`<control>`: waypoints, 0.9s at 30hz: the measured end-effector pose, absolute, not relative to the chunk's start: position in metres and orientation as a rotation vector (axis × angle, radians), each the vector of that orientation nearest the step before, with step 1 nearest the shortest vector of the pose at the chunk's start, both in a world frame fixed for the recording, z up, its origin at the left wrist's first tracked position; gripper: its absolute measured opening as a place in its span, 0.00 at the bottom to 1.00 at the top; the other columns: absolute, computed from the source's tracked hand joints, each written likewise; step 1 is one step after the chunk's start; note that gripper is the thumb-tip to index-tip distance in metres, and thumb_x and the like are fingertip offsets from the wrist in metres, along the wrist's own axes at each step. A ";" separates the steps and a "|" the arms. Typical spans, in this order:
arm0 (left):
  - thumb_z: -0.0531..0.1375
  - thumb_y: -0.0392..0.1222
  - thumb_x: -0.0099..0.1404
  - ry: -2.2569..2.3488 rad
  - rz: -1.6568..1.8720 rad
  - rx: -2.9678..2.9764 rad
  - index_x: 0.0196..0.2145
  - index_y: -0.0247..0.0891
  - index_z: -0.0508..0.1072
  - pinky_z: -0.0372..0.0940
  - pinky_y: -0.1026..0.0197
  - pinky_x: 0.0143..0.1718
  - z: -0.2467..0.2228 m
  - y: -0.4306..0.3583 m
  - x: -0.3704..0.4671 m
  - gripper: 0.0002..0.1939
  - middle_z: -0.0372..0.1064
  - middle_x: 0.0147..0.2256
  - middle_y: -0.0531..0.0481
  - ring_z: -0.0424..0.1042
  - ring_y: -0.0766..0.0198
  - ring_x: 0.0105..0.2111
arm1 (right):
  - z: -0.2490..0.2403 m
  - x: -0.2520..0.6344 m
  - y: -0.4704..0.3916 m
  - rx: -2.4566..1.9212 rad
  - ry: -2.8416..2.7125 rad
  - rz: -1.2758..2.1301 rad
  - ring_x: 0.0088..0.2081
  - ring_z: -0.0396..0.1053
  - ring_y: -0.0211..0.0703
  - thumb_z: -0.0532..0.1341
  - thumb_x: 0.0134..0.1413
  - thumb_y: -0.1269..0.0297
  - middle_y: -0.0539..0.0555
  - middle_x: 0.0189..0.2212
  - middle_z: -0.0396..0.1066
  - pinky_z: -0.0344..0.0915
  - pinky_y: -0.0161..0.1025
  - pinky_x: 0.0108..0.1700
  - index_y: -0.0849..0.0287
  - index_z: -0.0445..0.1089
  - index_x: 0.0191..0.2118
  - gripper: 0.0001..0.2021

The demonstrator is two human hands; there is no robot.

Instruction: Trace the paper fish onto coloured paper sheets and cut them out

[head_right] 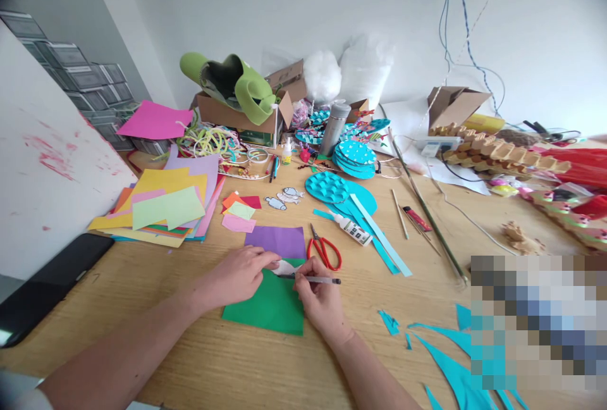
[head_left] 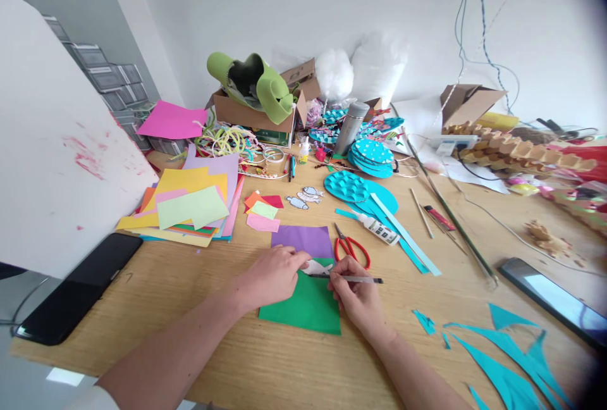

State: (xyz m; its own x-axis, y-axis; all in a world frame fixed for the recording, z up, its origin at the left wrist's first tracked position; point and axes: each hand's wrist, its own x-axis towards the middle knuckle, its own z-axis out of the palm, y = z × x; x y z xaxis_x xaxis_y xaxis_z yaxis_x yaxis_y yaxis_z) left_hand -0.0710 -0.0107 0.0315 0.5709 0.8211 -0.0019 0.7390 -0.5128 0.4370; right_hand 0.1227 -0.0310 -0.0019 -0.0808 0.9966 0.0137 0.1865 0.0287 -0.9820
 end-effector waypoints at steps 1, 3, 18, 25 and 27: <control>0.49 0.28 0.59 1.264 0.288 2.414 0.45 0.42 0.68 0.62 0.58 0.41 0.032 -0.011 -0.071 0.20 0.71 0.40 0.49 0.70 0.58 0.41 | -0.002 0.123 -0.031 -1.291 -1.418 1.153 0.17 0.59 0.34 0.59 0.51 0.58 0.48 0.17 0.64 0.53 0.30 0.16 0.56 0.61 0.25 0.10; 0.49 0.28 0.59 1.264 0.286 2.414 0.45 0.42 0.68 0.62 0.58 0.41 0.032 -0.011 -0.071 0.20 0.71 0.40 0.48 0.70 0.58 0.41 | -0.002 0.123 -0.031 -1.290 -1.416 1.149 0.17 0.59 0.34 0.59 0.50 0.58 0.48 0.17 0.64 0.53 0.30 0.16 0.56 0.61 0.25 0.10; 0.49 0.27 0.58 1.263 0.285 2.410 0.45 0.42 0.68 0.62 0.58 0.42 0.031 -0.010 -0.071 0.20 0.71 0.40 0.48 0.69 0.58 0.42 | -0.008 0.125 -0.029 -1.281 -1.376 1.109 0.16 0.56 0.33 0.59 0.50 0.62 0.46 0.17 0.62 0.53 0.31 0.18 0.56 0.60 0.24 0.08; 0.49 0.27 0.59 1.263 0.281 2.410 0.46 0.42 0.68 0.62 0.58 0.42 0.031 -0.011 -0.070 0.21 0.72 0.41 0.49 0.70 0.58 0.42 | -0.010 0.129 -0.028 -1.259 -1.397 1.061 0.18 0.57 0.34 0.59 0.49 0.62 0.47 0.18 0.63 0.53 0.32 0.18 0.56 0.60 0.24 0.08; 0.49 0.27 0.58 1.260 0.282 2.415 0.46 0.42 0.69 0.62 0.57 0.42 0.032 -0.011 -0.070 0.21 0.72 0.41 0.48 0.70 0.57 0.42 | -0.011 0.130 -0.028 -1.268 -1.402 1.059 0.18 0.58 0.35 0.59 0.49 0.62 0.47 0.18 0.63 0.53 0.32 0.19 0.56 0.60 0.24 0.08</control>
